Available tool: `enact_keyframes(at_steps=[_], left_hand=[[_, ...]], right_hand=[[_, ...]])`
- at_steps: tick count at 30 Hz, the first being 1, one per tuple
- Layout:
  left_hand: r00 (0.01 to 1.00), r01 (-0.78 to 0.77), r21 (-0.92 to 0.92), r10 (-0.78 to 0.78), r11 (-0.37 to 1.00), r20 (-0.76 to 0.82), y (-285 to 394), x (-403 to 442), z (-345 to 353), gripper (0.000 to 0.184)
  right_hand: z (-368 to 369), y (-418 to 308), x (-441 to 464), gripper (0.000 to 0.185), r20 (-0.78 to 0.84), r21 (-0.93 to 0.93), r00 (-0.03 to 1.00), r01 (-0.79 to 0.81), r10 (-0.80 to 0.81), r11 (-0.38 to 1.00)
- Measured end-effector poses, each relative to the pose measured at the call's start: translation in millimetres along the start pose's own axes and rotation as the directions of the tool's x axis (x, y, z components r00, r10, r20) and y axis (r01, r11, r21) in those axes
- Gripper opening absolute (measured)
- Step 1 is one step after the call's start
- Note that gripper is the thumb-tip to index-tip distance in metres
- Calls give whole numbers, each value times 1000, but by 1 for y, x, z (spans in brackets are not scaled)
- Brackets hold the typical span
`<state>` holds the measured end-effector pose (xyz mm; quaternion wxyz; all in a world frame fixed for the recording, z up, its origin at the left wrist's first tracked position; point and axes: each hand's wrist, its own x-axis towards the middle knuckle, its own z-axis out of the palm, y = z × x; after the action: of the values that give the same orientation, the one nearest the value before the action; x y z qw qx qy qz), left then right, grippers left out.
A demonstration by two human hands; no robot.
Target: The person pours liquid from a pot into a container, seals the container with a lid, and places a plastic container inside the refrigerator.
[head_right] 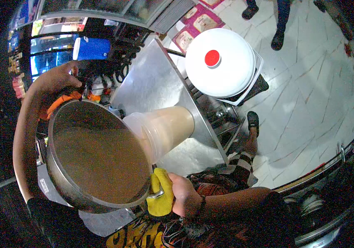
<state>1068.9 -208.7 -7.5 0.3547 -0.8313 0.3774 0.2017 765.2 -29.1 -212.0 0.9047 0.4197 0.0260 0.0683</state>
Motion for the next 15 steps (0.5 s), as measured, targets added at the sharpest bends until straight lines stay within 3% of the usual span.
enact_keyframes(at_steps=[12,15], left_hand=[[1000,3,48,-3,999,-1,3,-1,-2,41],[1000,0,40,-1,999,26,0,5,-1,43]], right_hand=[[1,1,1,36,-103,-63,994,20,-27,998],[1,-1,1,36,-57,-61,998,18,-22,998]])
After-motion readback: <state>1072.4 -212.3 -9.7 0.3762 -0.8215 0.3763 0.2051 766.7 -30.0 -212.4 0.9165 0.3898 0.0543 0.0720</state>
